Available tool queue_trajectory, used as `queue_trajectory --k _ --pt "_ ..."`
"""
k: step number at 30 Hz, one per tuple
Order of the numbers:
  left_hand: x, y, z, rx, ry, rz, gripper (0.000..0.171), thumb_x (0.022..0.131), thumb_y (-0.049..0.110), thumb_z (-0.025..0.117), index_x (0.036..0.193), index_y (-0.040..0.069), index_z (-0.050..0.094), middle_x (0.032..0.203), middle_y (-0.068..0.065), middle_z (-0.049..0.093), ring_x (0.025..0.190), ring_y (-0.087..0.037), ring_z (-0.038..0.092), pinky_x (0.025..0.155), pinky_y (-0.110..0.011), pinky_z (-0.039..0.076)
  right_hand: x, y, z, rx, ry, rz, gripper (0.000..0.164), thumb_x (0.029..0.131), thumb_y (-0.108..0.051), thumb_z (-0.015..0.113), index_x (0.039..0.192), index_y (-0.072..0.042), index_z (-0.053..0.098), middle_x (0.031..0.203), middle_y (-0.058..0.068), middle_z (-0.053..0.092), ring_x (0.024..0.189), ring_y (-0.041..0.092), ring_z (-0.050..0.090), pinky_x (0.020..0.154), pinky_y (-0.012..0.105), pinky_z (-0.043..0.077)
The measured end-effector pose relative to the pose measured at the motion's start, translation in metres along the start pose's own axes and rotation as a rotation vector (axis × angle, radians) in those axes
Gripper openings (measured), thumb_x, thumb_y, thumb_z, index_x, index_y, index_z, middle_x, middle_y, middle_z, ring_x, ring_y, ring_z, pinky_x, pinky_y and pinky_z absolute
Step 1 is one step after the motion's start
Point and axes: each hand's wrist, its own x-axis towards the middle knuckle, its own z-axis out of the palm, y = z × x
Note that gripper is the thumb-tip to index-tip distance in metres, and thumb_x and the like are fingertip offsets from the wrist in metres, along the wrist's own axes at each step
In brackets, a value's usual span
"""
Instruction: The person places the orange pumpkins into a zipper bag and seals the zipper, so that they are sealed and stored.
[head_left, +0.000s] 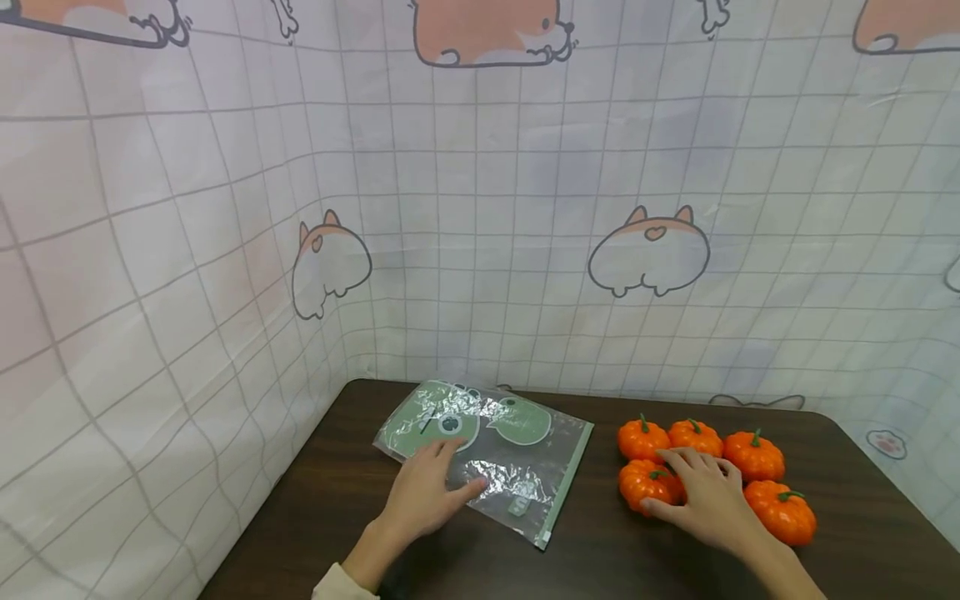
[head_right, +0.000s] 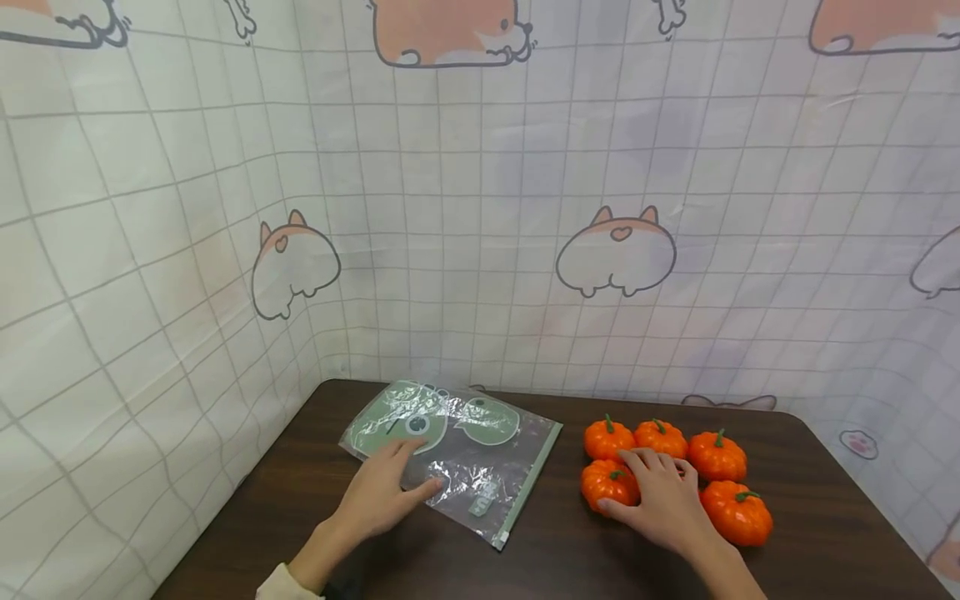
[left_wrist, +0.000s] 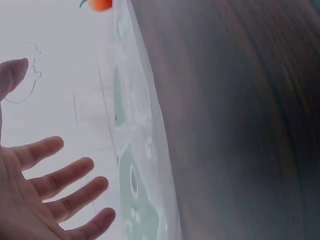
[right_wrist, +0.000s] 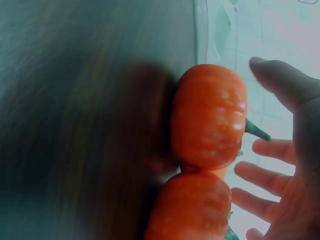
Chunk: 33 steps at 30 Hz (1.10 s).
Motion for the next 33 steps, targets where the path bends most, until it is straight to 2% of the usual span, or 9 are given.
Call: queue_trajectory --k 5,9,17,22,25,28,33 --pt "0.007 0.018 0.014 -0.112 0.041 0.026 0.063 0.089 0.057 0.068 0.135 0.014 0.063 0.133 -0.008 0.066 0.125 -0.033 0.061 0.099 -0.056 0.050 0.007 0.000 0.003 0.022 -0.015 -0.009 0.074 0.078 -0.060 0.079 0.131 -0.011 0.064 0.125 0.012 0.066 0.116 0.040 0.060 0.092 0.063 0.030" --pt "0.012 0.030 0.026 -0.160 0.053 0.048 0.051 0.090 0.052 0.070 0.126 0.016 0.067 0.123 -0.004 0.070 0.116 -0.027 0.064 0.094 -0.049 0.053 0.012 -0.001 0.004 0.015 -0.035 -0.020 0.072 0.077 -0.055 0.083 0.130 -0.010 0.064 0.122 0.010 0.066 0.109 0.035 0.062 0.087 0.060 0.034" --pt "0.023 0.051 0.046 -0.160 0.006 0.100 0.033 0.088 0.040 0.075 0.110 0.016 0.072 0.104 -0.002 0.073 0.094 -0.017 0.067 0.077 -0.031 0.053 0.018 -0.005 0.005 0.042 -0.073 -0.020 0.062 0.077 -0.050 0.084 0.123 -0.013 0.068 0.122 0.010 0.066 0.109 0.035 0.061 0.082 0.052 0.034" --pt "0.028 0.062 0.057 -0.167 -0.053 0.092 0.028 0.083 0.037 0.080 0.104 0.018 0.074 0.096 -0.001 0.073 0.084 -0.011 0.063 0.067 -0.025 0.047 0.021 -0.008 0.008 0.065 -0.091 -0.018 0.060 0.076 -0.050 0.084 0.121 -0.013 0.068 0.119 0.008 0.066 0.106 0.033 0.059 0.083 0.053 0.035" --pt "0.030 0.068 0.063 -0.123 -0.094 0.091 0.031 0.080 0.039 0.082 0.103 0.020 0.073 0.094 0.001 0.070 0.082 -0.008 0.060 0.064 -0.023 0.044 0.022 -0.009 0.010 0.076 -0.095 -0.018 0.060 0.076 -0.050 0.085 0.121 -0.014 0.068 0.119 0.008 0.065 0.106 0.032 0.059 0.084 0.055 0.037" --pt "0.030 0.074 0.067 -0.050 -0.125 0.093 0.036 0.075 0.042 0.085 0.101 0.021 0.072 0.094 0.002 0.066 0.082 -0.011 0.059 0.065 -0.026 0.045 0.024 -0.011 0.012 0.092 -0.099 -0.020 0.061 0.077 -0.049 0.084 0.123 -0.013 0.068 0.121 0.010 0.065 0.108 0.033 0.058 0.084 0.055 0.039" --pt "0.029 0.085 0.072 0.027 -0.180 0.043 0.046 0.067 0.046 0.091 0.098 0.022 0.067 0.100 0.001 0.061 0.088 -0.017 0.059 0.071 -0.033 0.048 0.025 -0.013 0.014 0.126 -0.112 -0.022 0.062 0.077 -0.049 0.085 0.124 -0.012 0.067 0.120 0.010 0.063 0.109 0.034 0.057 0.086 0.058 0.043"
